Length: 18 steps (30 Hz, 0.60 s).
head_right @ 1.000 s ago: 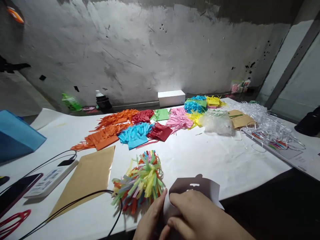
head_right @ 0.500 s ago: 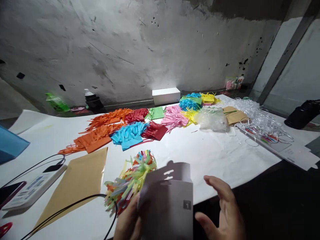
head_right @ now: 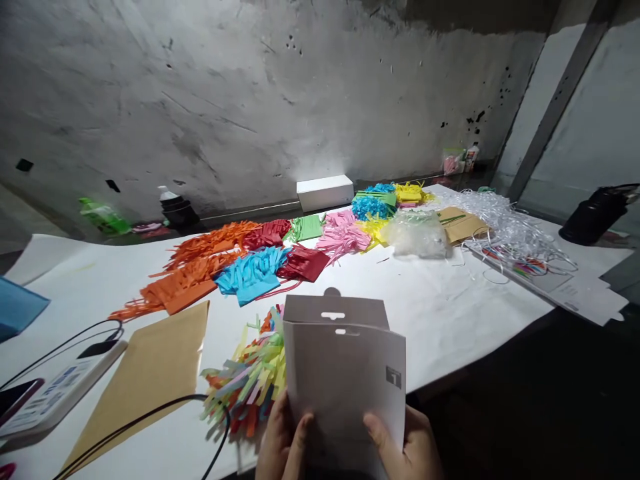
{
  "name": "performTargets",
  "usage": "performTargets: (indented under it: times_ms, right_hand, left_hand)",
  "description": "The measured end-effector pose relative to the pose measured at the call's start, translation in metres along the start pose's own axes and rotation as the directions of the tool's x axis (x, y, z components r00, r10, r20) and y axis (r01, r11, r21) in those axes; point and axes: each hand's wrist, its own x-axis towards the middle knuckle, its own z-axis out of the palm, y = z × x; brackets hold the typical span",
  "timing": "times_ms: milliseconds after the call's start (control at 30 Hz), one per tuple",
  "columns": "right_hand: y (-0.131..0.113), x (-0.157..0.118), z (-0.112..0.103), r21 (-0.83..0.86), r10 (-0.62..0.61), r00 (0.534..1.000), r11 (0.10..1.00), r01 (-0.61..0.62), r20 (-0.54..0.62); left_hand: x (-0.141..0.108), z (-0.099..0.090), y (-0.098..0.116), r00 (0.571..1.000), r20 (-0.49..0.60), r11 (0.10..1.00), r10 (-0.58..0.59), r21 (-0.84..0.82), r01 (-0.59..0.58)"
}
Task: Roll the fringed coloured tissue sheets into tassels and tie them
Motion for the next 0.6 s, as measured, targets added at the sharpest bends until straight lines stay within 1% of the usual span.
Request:
performTargets:
  times_ms: [33, 67, 100, 133, 167, 200, 233, 267, 300, 333, 367, 400, 433, 467, 500, 533, 567, 600]
  right_hand:
    - [0.003, 0.003, -0.001, -0.006, -0.037, 0.999, 0.999, 0.037, -0.030]
    - [0.006, 0.006, -0.003, -0.033, -0.110, 0.990, 0.994, 0.107, -0.088]
    - [0.007, 0.010, -0.007, -0.086, -0.224, 0.960, 0.973, 0.213, -0.169]
    - [0.005, 0.015, -0.012, -0.167, -0.369, 0.895, 0.927, 0.336, -0.248]
    - [0.000, 0.020, -0.018, -0.268, -0.519, 0.809, 0.850, 0.453, -0.277]
    - [-0.007, 0.026, -0.025, -0.370, -0.650, 0.721, 0.748, 0.551, -0.242]
    - [-0.016, 0.032, -0.031, -0.453, -0.745, 0.650, 0.637, 0.624, -0.154]
    - [-0.025, 0.037, -0.035, -0.507, -0.796, 0.605, 0.538, 0.674, -0.040]
    - [-0.035, 0.042, -0.039, -0.533, -0.810, 0.582, 0.462, 0.709, 0.071]
    - [-0.045, 0.045, -0.042, -0.546, -0.803, 0.576, 0.417, 0.727, 0.154]
    - [-0.054, 0.048, -0.043, -0.549, -0.796, 0.575, 0.400, 0.734, 0.190]
    - [-0.061, 0.049, -0.045, -0.536, -0.790, 0.580, 0.408, 0.739, 0.198]
    - [-0.068, 0.050, -0.046, -0.504, -0.771, 0.597, 0.434, 0.747, 0.220]
    - [-0.075, 0.050, -0.048, -0.459, -0.725, 0.632, 0.479, 0.749, 0.274]
    - [-0.082, 0.050, -0.050, -0.408, -0.639, 0.676, 0.543, 0.734, 0.367]
    - [-0.088, 0.050, -0.053, -0.364, -0.515, 0.708, 0.617, 0.697, 0.484]
    - [-0.095, 0.051, -0.056, -0.339, -0.368, 0.712, 0.689, 0.641, 0.598]
    - [-0.100, 0.053, -0.059, -0.335, -0.224, 0.686, 0.743, 0.580, 0.692]
  left_hand:
    - [0.000, -0.003, -0.003, 1.000, -0.019, 1.000, -0.010, -0.021, 0.010]
    - [0.001, -0.006, -0.006, 0.999, -0.044, 0.999, -0.010, -0.036, 0.008]
    - [0.003, -0.009, -0.007, 0.997, -0.072, 0.999, 0.005, -0.039, -0.008]
    - [0.004, -0.012, -0.007, 0.995, -0.093, 0.999, 0.033, -0.029, -0.036]
    - [0.004, -0.014, -0.006, 0.992, -0.103, 0.997, 0.072, -0.008, -0.073]
    - [0.004, -0.015, -0.005, 0.988, -0.097, 0.993, 0.117, 0.015, -0.116]
    - [0.004, -0.016, -0.004, 0.983, -0.078, 0.986, 0.165, 0.031, -0.163]
    - [0.003, -0.017, -0.003, 0.977, -0.050, 0.978, 0.205, 0.040, -0.204]
    - [0.003, -0.018, -0.002, 0.973, -0.022, 0.972, 0.231, 0.046, -0.230]
    - [0.003, -0.019, -0.001, 0.970, 0.002, 0.969, 0.243, 0.055, -0.242]
    - [0.003, -0.020, -0.001, 0.969, 0.023, 0.967, 0.246, 0.064, -0.247]
    - [0.003, -0.021, -0.001, 0.969, 0.039, 0.966, 0.246, 0.074, -0.248]
    - [0.003, -0.022, -0.003, 0.968, 0.050, 0.965, 0.246, 0.081, -0.249]
    - [0.003, -0.024, -0.005, 0.965, 0.059, 0.962, 0.254, 0.085, -0.259]
    - [0.003, -0.026, -0.007, 0.959, 0.067, 0.955, 0.276, 0.090, -0.281]
    - [0.001, -0.028, -0.009, 0.948, 0.077, 0.944, 0.309, 0.100, -0.315]
    - [0.000, -0.029, -0.011, 0.932, 0.092, 0.926, 0.349, 0.117, -0.359]
    - [-0.002, -0.031, -0.011, 0.910, 0.115, 0.901, 0.398, 0.137, -0.412]
